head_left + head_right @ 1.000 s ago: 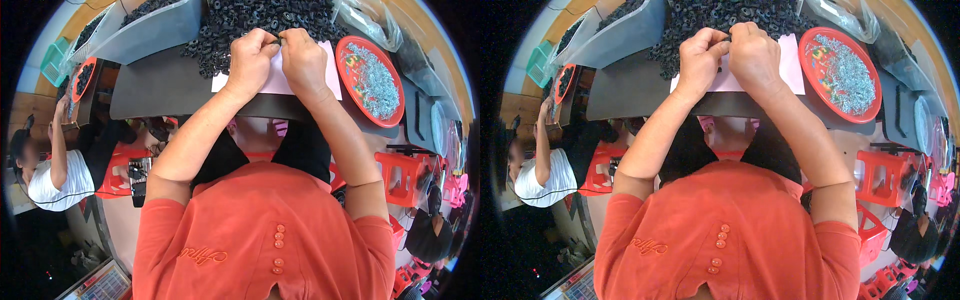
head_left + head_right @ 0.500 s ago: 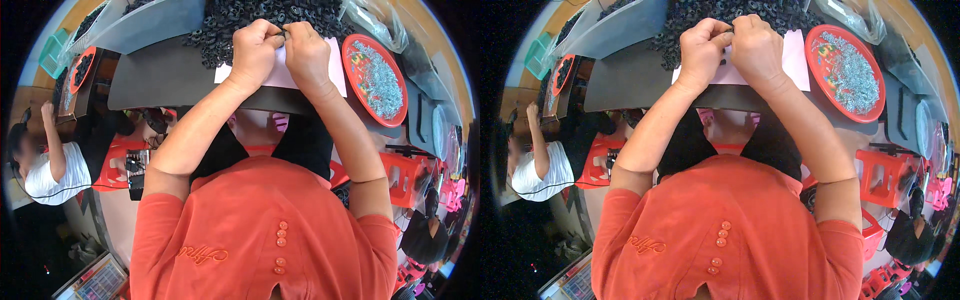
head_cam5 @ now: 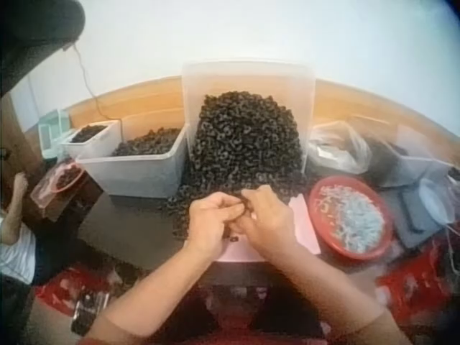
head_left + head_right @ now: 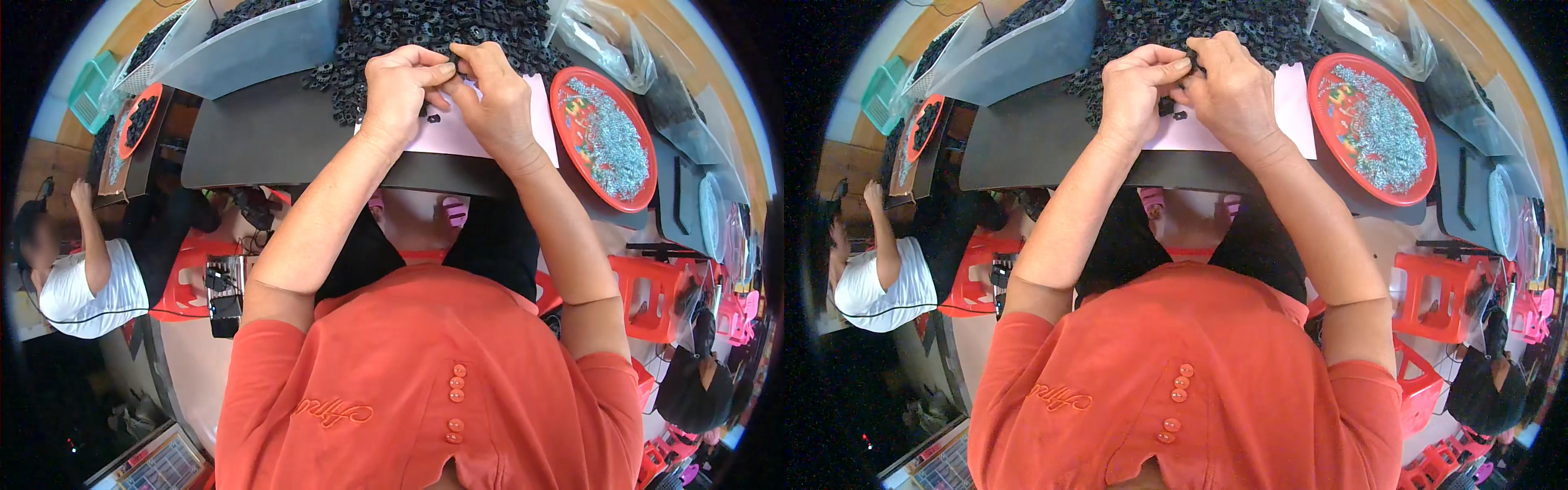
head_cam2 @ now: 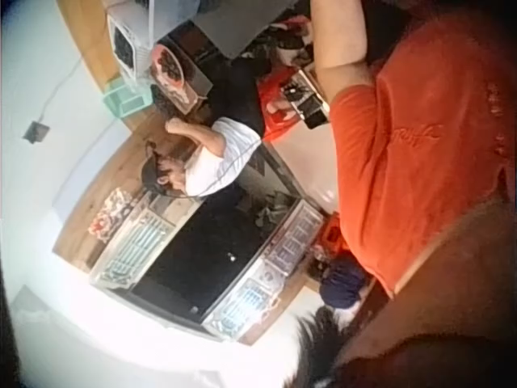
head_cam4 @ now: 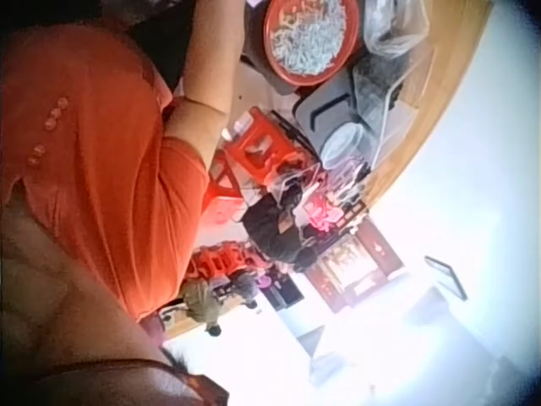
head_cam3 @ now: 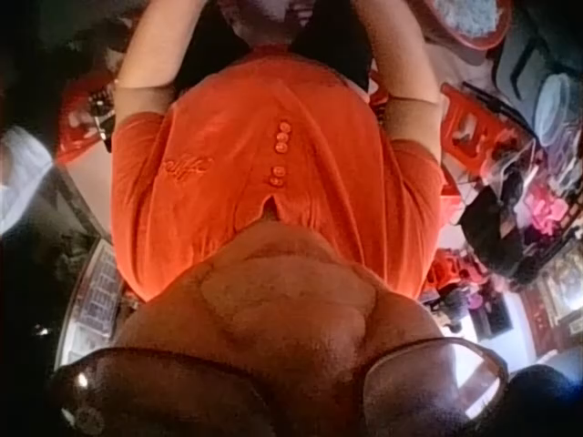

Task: Assembling small silver metal components into black rubber rings by hand at a workshop desk.

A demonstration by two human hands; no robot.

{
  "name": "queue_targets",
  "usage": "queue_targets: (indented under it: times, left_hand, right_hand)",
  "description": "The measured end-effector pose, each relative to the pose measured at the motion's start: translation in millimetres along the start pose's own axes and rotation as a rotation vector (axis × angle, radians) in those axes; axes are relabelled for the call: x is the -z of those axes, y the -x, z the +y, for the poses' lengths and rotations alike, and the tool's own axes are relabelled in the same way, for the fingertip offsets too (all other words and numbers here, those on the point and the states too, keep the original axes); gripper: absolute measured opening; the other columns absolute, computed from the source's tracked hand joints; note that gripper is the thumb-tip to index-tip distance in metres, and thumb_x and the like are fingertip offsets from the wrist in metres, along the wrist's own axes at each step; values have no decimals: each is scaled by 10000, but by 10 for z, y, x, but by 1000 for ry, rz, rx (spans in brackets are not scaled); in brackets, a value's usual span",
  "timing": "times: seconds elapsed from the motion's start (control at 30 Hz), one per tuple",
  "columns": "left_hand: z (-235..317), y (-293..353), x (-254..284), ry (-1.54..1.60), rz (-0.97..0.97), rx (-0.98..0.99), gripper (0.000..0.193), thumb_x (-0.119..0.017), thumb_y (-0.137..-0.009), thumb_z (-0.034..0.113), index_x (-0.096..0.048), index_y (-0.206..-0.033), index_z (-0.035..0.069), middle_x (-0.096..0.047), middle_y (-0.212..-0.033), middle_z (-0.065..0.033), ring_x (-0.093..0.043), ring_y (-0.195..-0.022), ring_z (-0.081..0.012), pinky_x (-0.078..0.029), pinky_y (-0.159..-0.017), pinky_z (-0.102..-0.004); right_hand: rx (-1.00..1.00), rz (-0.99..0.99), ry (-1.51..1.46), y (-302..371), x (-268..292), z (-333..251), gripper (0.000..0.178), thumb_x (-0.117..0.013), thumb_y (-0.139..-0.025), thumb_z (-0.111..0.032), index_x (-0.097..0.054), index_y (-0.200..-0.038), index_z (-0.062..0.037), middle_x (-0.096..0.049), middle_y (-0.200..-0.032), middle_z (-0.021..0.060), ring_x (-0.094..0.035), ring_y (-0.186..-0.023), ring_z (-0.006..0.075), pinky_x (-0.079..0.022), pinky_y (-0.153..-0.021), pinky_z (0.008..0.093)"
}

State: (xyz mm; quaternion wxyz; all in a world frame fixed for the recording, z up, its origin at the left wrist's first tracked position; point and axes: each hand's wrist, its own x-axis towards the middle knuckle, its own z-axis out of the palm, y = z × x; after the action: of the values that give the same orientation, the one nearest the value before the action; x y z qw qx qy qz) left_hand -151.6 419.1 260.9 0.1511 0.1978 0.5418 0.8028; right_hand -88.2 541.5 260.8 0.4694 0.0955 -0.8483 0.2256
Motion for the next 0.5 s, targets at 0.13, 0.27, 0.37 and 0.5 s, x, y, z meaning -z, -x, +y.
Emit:
queue_targets:
  times: [0.13, 0.27, 0.37, 0.5]
  left_hand:
    - [71, 29, -41, -13, -1, 13, 75, -669, -810, 8, -658, -849, -54, -657, -715, -109, -614, -548, -144, -447, -422, -225]
    - [81, 60, -51, -112, -31, 14, 70, -656, -833, 10, -659, -877, -45, -662, -733, -109, -621, -579, -137, -442, -431, -225]
    - [87, 78, -68, -163, -41, -5, 83, -648, -851, 16, -659, -909, -41, -667, -750, -108, -618, -588, -132, -442, -447, -225]
    - [76, 76, -63, -199, -59, -21, 96, -645, -848, 3, -652, -927, -52, -667, -744, -106, -617, -587, -125, -435, -442, -219]
  right_hand:
    - [-91, -40, -246, -24, 84, 82, 210, -647, -788, -67, -634, -987, -3, -597, -834, 123, -634, -742, 275, -510, -637, 347]
    - [-236, -61, -372, -27, 102, 101, 136, -582, -862, -57, -651, -953, 15, -640, -860, 142, -641, -747, 259, -506, -661, 319]
    - [-337, -86, -426, -39, 115, 86, 137, -575, -862, -55, -656, -944, 17, -655, -873, 143, -649, -752, 250, -509, -675, 319]
    - [-300, -96, -362, -53, 127, 92, 138, -574, -861, -62, -661, -944, 5, -662, -885, 138, -658, -760, 257, -513, -685, 332]
